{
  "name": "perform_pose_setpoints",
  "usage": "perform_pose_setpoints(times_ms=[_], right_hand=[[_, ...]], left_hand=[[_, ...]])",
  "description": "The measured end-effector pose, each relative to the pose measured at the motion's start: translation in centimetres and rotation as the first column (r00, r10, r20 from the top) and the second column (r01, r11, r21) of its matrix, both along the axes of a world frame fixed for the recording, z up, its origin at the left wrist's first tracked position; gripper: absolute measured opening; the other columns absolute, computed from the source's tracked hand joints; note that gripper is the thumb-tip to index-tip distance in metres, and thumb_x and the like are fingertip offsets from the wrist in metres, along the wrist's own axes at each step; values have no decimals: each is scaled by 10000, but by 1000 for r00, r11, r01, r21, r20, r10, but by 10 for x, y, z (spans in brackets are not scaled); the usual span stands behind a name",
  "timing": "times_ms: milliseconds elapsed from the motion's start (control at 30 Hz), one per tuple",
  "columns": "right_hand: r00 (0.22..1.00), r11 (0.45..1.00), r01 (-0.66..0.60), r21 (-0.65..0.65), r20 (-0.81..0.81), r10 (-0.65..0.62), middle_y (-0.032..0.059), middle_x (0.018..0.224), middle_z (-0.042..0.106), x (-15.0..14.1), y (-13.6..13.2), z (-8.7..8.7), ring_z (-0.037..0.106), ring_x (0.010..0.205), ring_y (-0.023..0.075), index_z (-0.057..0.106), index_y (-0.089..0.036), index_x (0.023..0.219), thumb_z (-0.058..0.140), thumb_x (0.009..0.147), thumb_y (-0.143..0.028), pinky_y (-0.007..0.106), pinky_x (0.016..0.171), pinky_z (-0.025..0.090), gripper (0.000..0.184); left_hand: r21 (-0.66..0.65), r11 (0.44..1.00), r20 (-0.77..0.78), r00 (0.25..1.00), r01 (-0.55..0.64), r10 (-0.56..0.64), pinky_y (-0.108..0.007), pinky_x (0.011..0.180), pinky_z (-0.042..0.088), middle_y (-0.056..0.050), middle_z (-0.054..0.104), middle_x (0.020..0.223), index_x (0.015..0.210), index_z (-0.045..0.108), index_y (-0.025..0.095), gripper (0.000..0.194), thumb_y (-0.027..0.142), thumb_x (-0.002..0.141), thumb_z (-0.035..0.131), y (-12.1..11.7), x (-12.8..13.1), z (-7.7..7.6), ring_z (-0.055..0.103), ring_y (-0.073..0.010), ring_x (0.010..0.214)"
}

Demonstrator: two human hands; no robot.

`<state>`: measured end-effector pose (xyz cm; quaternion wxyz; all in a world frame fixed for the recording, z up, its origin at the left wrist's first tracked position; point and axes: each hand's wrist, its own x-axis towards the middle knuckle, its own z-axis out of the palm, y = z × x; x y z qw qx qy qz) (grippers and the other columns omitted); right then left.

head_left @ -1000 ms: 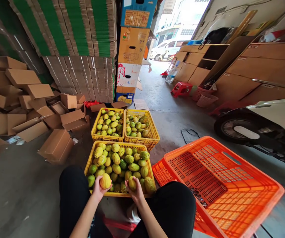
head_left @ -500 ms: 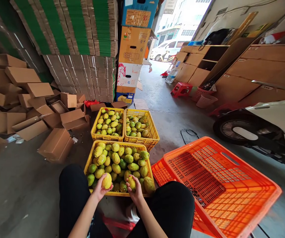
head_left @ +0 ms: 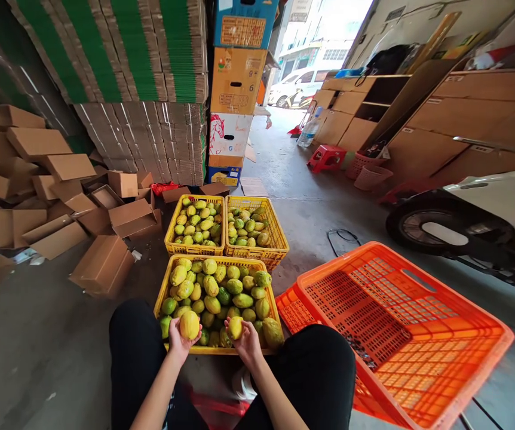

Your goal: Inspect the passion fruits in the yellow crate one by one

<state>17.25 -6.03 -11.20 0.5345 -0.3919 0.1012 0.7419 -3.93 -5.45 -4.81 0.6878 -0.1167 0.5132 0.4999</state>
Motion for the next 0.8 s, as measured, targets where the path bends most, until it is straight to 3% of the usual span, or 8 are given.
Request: perform_pose_setpoints(times_ms=[167, 300, 400, 533, 700, 800], right_hand=[[997, 993, 69, -92, 46, -65, 3, 705, 714, -5, -1, -1, 708, 622, 173, 620, -204, 852, 817, 754, -276, 272, 554, 608, 231], [986, 981, 160, -107, 60, -154, -25, 726, 719, -4, -1, -1, 712, 639, 149, 648, -221, 890, 780, 755, -156, 306, 672, 668, 200], [991, 986, 133, -101, 41, -129, 14, 795, 751, -4, -1, 1, 737, 696, 154, 671, -202, 928, 783, 733, -114, 260, 650, 652, 242], [998, 995, 52, -79, 33, -50, 31, 789, 755, -5, -4, 1, 703, 622, 135, 657, -188, 870, 817, 695, -110, 196, 529, 572, 250], [999, 999, -13, -46, 50, 15, 4, 710, 724, -5, -6, 0, 686, 601, 144, 631, -202, 801, 836, 699, -176, 221, 537, 565, 230], [1000, 1000, -25, -3, -8, 25, 38, 778, 754, -3, -6, 4, 752, 746, 227, 667, -201, 841, 809, 716, -256, 325, 637, 622, 197]], left_hand=[[-3, 999, 15, 999, -40, 40, -368, 596, 635, -126, 722, 830, 1265, 608, 124, 378, 291, 961, 458, 1, 4, 4, 781, -316, 865], [31, 999, 66, 997, -33, 31, -363, 622, 655, -120, 733, 880, 1223, 602, 131, 306, 315, 990, 527, 0, 7, 11, 784, -291, 843], [25, 998, 26, 998, -64, 63, -310, 573, 638, -86, 726, 826, 1144, 613, 137, 226, 297, 994, 557, 1, 6, 14, 761, -231, 711], [36, 997, -19, 997, -74, 75, -262, 526, 606, -64, 720, 776, 1060, 612, 142, 160, 282, 997, 565, 1, 4, 13, 739, -197, 640], [130, 991, 13, 999, 44, -46, -259, 498, 587, -98, 761, 869, 1100, 622, 117, 205, 268, 1006, 520, -3, 1, 5, 770, -226, 732], [127, 990, 1, 998, 65, -66, -261, 517, 595, -100, 767, 859, 1089, 625, 107, 205, 262, 1005, 520, -4, 2, 3, 772, -223, 738]])
